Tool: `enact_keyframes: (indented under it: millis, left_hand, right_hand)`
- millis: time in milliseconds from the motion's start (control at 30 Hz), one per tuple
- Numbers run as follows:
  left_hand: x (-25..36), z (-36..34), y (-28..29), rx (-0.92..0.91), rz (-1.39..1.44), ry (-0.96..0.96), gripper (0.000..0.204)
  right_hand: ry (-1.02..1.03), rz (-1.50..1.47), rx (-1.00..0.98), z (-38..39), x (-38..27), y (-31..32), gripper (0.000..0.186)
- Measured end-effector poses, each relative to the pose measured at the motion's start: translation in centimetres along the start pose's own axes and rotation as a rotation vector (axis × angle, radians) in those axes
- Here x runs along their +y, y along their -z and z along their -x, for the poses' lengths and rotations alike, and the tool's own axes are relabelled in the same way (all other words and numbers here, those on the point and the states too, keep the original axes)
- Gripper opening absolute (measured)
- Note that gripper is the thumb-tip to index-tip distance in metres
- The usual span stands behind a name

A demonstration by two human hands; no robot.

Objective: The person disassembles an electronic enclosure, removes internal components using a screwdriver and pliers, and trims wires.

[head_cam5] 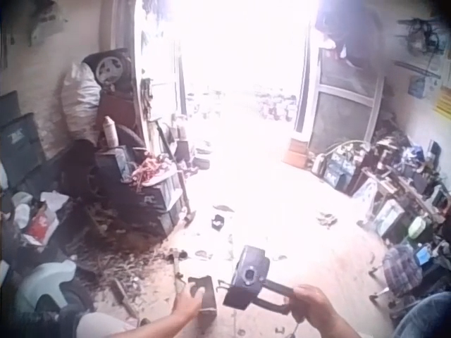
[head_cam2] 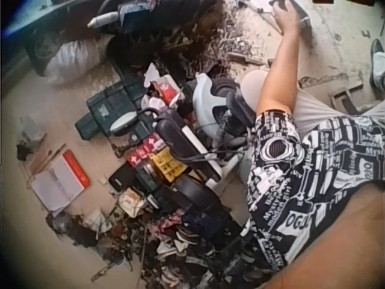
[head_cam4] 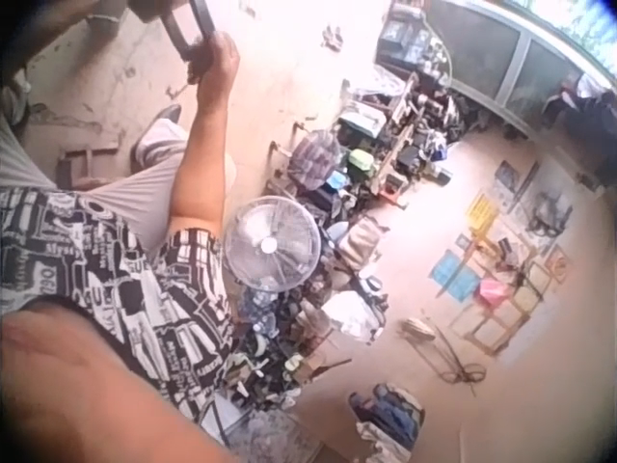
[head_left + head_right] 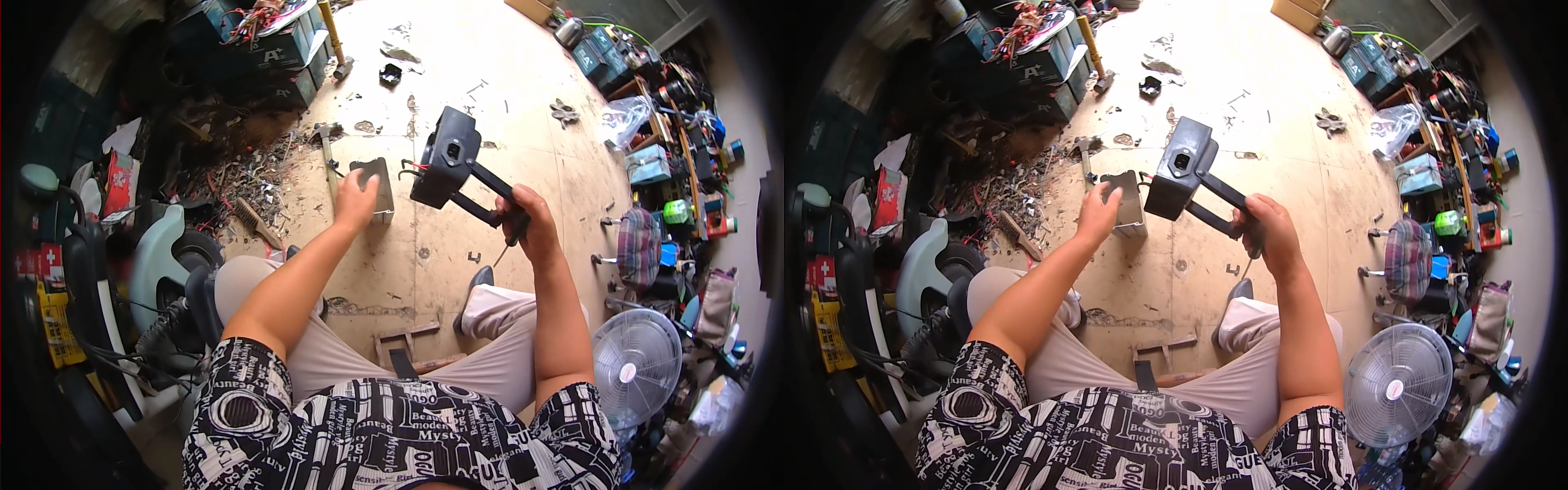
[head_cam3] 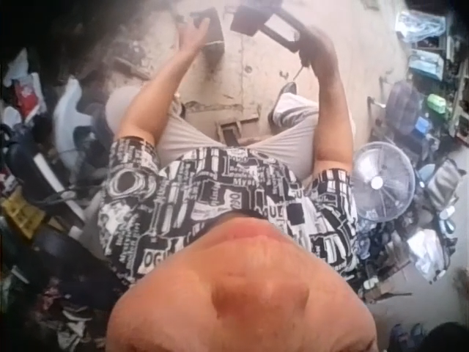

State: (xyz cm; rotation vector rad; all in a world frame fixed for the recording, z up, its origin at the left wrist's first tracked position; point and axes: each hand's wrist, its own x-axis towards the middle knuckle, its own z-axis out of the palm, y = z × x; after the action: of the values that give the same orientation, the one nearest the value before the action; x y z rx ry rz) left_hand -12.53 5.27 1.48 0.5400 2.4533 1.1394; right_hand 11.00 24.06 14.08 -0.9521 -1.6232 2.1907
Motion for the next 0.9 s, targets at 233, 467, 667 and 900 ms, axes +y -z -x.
enact_keyframes:
  millis: [233,467,667,900]
  left_hand:
    - [8.2,4.3,4.4,-0.981,1.537,0.316,0.082]
    - [7.3,3.4,5.7,-0.810,1.451,0.409,0.050]
    - [6.8,2.8,6.0,-0.626,1.396,0.226,0.056]
    - [5.2,3.6,2.7,-0.639,1.039,0.019,0.075]
  right_hand:
    - [-0.005,-0.287,-0.251,-1.6,2.4,-0.8,0.043]
    - [0.014,0.030,-0.357,-4.5,2.7,-1.7,0.037]
    - [-0.042,0.233,-0.223,-4.9,2.7,-4.4,0.047]
    - [-0.176,-0.036,-0.200,-5.2,3.5,-4.4,0.060]
